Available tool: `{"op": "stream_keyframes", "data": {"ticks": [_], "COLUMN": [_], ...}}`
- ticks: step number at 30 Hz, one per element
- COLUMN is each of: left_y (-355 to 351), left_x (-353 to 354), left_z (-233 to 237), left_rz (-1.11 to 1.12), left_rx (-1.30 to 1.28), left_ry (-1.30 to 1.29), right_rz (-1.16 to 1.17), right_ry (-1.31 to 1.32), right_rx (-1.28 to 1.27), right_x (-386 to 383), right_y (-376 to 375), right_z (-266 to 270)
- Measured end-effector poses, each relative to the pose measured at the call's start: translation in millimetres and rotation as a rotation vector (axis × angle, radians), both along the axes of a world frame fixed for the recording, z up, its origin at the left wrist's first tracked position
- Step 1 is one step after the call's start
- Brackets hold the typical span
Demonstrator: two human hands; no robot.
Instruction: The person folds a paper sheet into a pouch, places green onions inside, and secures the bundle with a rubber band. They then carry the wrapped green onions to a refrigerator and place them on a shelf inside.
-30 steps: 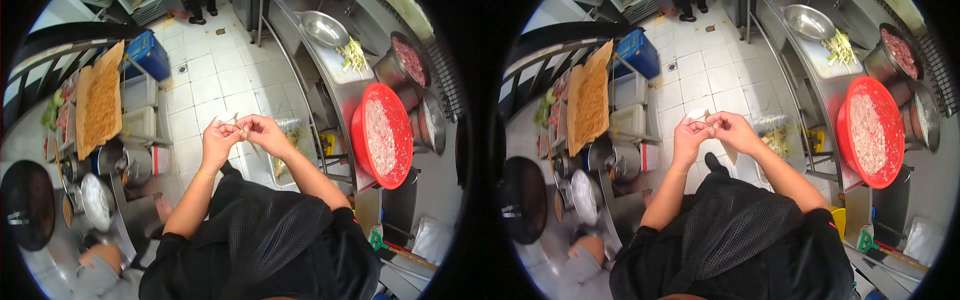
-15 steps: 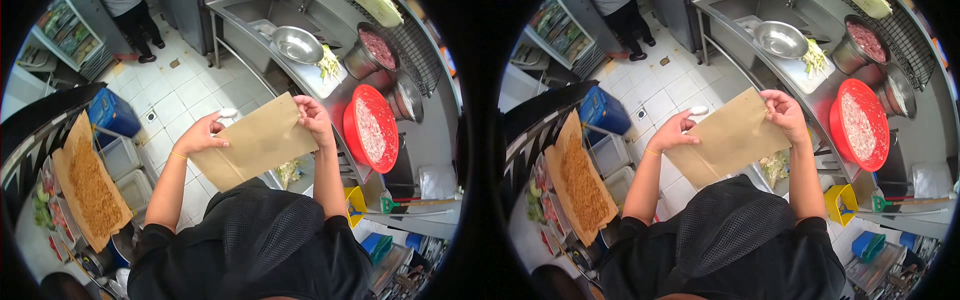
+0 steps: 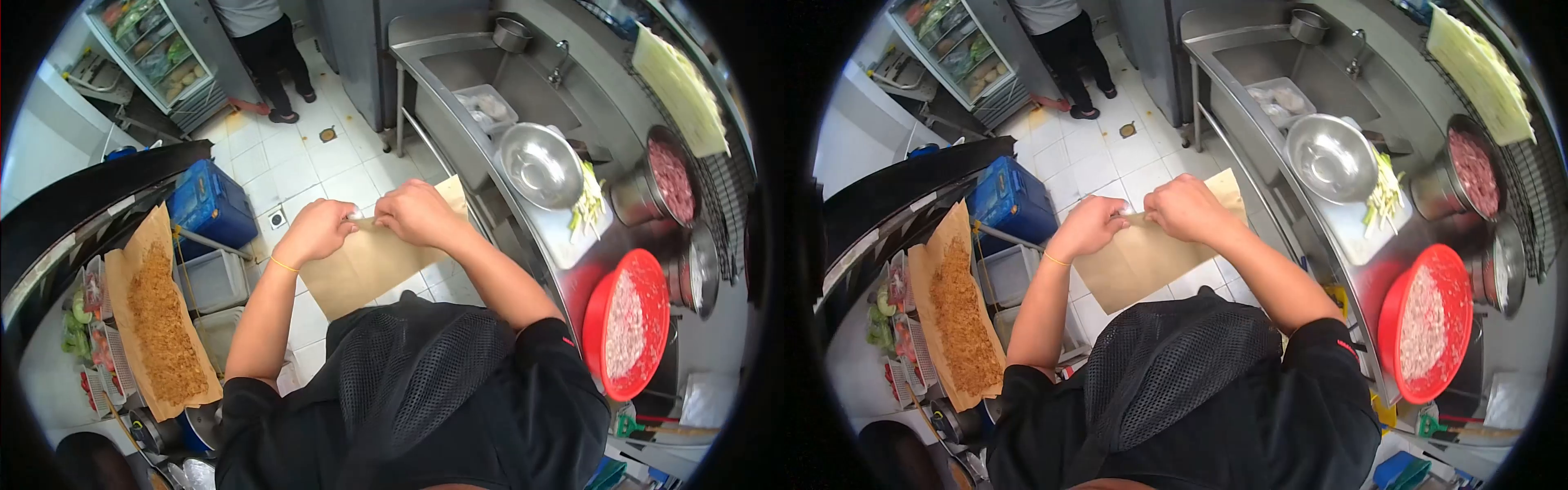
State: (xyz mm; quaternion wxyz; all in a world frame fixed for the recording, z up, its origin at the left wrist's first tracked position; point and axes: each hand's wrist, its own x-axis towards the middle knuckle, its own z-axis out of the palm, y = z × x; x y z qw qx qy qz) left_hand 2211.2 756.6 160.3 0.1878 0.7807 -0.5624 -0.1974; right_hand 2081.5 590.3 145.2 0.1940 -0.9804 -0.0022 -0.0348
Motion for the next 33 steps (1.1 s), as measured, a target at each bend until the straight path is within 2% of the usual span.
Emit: {"op": "stream_keyframes", "data": {"ticks": [3,5,7,9,12,17,19,22,26,30,33], "left_y": [-19,-39,-61,-89,-132,-198,-218,-232,-238,-241,-238], "left_x": [20,33,52,69,89,120,123,133,147,150,151], "left_z": [2,-2,-9,-10,-6,-14,-14,-20,-21,-25,-28], "left_rz": [0.022,0.004,-0.056,-0.159,-0.314,-0.703,-0.841,-1.0,-1.165,-1.269,-1.314], "left_rx": [0.001,0.02,-0.008,-0.027,-0.057,-0.075,-0.08,-0.142,-0.241,-0.2,-0.178], "left_ry": [-0.078,-0.17,-0.154,-0.141,-0.18,-0.005,-0.02,-0.004,0.034,0.047,0.061], "right_rz": [-0.039,-0.068,-0.119,-0.15,-0.301,-0.607,-0.721,-0.867,-0.922,-1.043,-1.111], "right_ry": [-0.092,-0.063,-0.045,0.065,-0.032,-0.062,-0.069,-0.127,-0.228,-0.295,-0.322], "right_rx": [0.162,0.139,0.124,0.084,0.136,0.159,0.185,0.268,0.524,0.727,0.765], "right_x": [29,40,51,57,66,63,62,63,74,80,84], "right_y": [-17,-35,-47,-55,-74,-92,-86,-75,-63,-48,-32], "right_z": [1,2,7,17,7,1,0,0,-10,-18,-22]}}
